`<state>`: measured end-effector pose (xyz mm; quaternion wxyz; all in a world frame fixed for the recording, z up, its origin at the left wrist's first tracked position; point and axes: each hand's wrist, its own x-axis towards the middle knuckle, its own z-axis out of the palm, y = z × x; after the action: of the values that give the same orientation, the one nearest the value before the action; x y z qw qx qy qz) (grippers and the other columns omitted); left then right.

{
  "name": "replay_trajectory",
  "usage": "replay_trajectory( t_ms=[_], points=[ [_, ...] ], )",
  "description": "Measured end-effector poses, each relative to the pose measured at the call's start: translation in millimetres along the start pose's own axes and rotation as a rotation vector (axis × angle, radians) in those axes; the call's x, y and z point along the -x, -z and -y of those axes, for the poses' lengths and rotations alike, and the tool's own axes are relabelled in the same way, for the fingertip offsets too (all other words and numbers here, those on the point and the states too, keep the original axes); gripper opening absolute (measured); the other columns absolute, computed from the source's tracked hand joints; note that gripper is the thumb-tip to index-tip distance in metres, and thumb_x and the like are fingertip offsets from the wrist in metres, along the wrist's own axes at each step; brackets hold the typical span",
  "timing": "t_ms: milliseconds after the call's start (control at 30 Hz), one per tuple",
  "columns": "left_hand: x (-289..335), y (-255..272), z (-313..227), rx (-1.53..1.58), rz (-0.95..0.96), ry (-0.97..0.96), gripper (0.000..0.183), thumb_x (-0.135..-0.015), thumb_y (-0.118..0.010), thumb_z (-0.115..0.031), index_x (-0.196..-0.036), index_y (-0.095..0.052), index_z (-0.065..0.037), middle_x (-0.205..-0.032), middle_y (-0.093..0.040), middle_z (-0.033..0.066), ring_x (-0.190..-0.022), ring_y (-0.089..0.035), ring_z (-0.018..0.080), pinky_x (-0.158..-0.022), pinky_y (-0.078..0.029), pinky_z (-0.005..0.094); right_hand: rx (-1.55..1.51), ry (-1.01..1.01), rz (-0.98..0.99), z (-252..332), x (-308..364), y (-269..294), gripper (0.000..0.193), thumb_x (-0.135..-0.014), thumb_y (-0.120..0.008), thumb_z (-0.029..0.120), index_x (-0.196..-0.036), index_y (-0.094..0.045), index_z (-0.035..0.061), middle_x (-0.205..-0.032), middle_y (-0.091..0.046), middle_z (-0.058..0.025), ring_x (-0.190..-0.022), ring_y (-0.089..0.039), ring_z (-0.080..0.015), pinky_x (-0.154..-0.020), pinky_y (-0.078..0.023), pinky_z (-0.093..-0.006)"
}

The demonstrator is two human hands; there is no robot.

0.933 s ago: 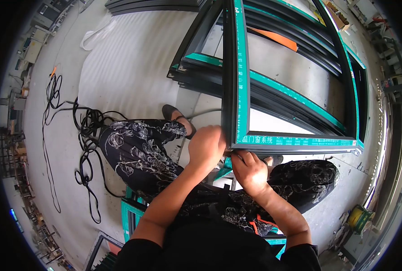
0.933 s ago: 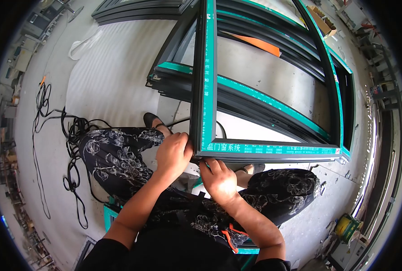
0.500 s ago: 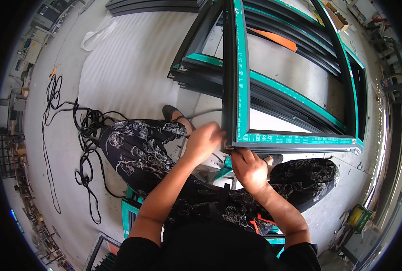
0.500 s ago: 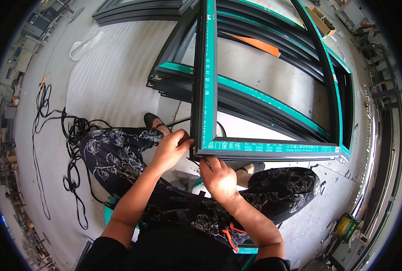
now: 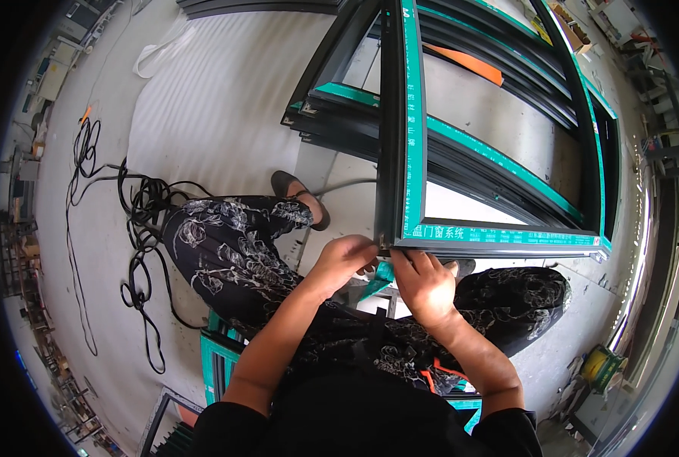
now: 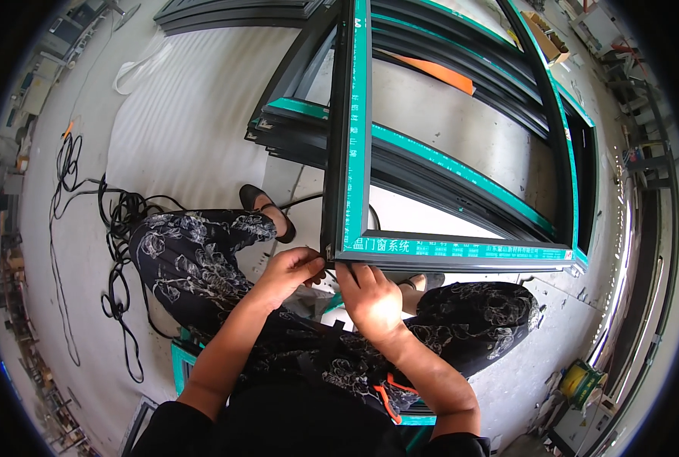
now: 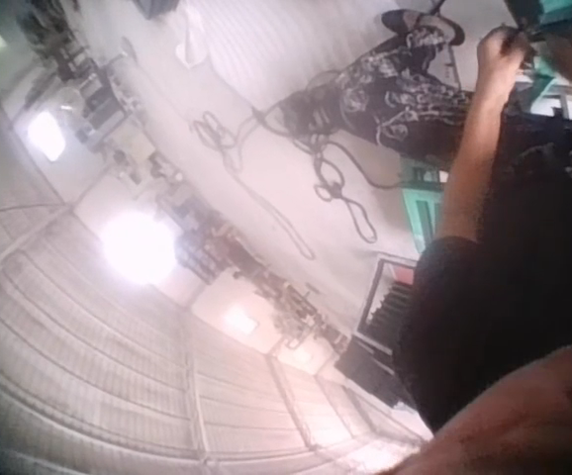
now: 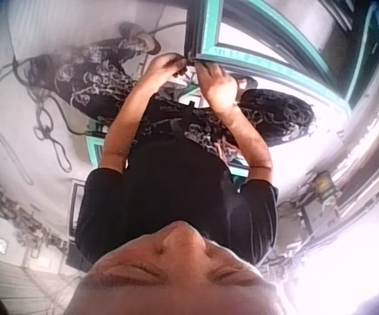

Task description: The person seals window frames by cutting lengths of rubber gasket with pliers and pressing the gasket into the frame channels by hand.

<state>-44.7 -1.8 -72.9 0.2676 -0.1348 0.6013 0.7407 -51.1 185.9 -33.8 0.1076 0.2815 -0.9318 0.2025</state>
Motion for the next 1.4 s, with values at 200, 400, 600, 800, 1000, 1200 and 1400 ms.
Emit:
replay_trajectory(
  t_ms=[200,400,600,800,1000,1200,1400],
  points=[
    [-1,-9,13,-0.166,-0.129,-0.053,0.022,-0.094,-0.059,-0.02,-0.097,-0.061,0.002,-0.08,-0.062,0.0021,-0.067,-0.055,0.0076,-0.06,-0.045,0.0218,-0.006,0.051,-0.032,-6,3,-6,0.024,-0.07,-0.066,0.011,-0.094,-0.065,0.0112,-0.083,-0.061,-0.001,-0.067,-0.06,-0.0173,-0.053,-0.042,-0.0334],
    [9,-16,15,0.164,-0.005,-0.022,0.022,-0.094,-0.06,-0.022,-0.097,-0.059,0.0,-0.082,-0.063,0.0034,-0.075,-0.059,0.0091,-0.068,-0.048,0.0231,0.073,0.126,0.004,-6,5,-1,0.029,-0.07,-0.063,0.014,-0.098,-0.063,0.0068,-0.094,-0.061,-0.0049,-0.072,-0.061,-0.0179,-0.056,-0.052,-0.0283],
    [6,-39,27,0.364,-0.094,-0.034,0.022,-0.094,-0.059,-0.021,-0.103,-0.059,-0.001,-0.086,-0.061,0.0025,-0.076,-0.056,0.0085,-0.069,-0.046,0.024,0.096,0.165,-0.014,-8,5,-4,0.03,-0.07,-0.062,0.013,-0.099,-0.064,0.0062,-0.097,-0.061,-0.0066,-0.071,-0.06,-0.0176,-0.055,-0.052,-0.0275],
    [6,-42,26,0.447,-0.093,-0.031,0.024,-0.095,-0.057,-0.022,-0.106,-0.058,0.0,-0.089,-0.062,0.0033,-0.078,-0.057,0.0094,-0.07,-0.047,0.0236,0.118,0.175,-0.012,-9,6,-6,0.031,-0.07,-0.062,0.014,-0.099,-0.064,0.0058,-0.099,-0.061,-0.0083,-0.07,-0.06,-0.0178,-0.054,-0.052,-0.0275],
    [2,-48,30,0.401,-0.181,-0.072,0.023,-0.096,-0.056,-0.022,-0.101,-0.059,0.0,-0.08,-0.06,0.0019,-0.07,-0.054,0.0082,-0.064,-0.044,0.0219,0.114,0.19,-0.017,-10,9,-11,0.03,-0.07,-0.063,0.015,-0.099,-0.064,0.0065,-0.1,-0.06,-0.0079,-0.07,-0.06,-0.0173,-0.055,-0.052,-0.0278],
    [-3,-39,28,0.392,-0.287,-0.05,0.025,-0.092,-0.062,-0.027,-0.094,-0.061,-0.002,-0.076,-0.062,0.0042,-0.065,-0.056,0.009,-0.06,-0.044,0.0227,0.155,0.108,0.119,-28,20,5,0.044,-0.072,-0.063,0.01,-0.116,-0.062,0.0124,-0.111,-0.058,-0.0035,-0.081,-0.062,-0.0215,-0.067,-0.054,-0.0326],
    [-24,34,3,0.402,-0.464,-0.153,0.019,-0.088,-0.067,-0.025,-0.088,-0.063,-0.007,-0.072,-0.062,0.0017,-0.059,-0.055,0.008,-0.054,-0.043,0.0222,0.209,-0.187,-0.077,-114,46,66,0.035,-0.067,-0.065,-0.006,-0.101,-0.066,0.0048,-0.096,-0.062,-0.0124,-0.087,-0.064,-0.0277,-0.074,-0.054,-0.0333]
  ],
)
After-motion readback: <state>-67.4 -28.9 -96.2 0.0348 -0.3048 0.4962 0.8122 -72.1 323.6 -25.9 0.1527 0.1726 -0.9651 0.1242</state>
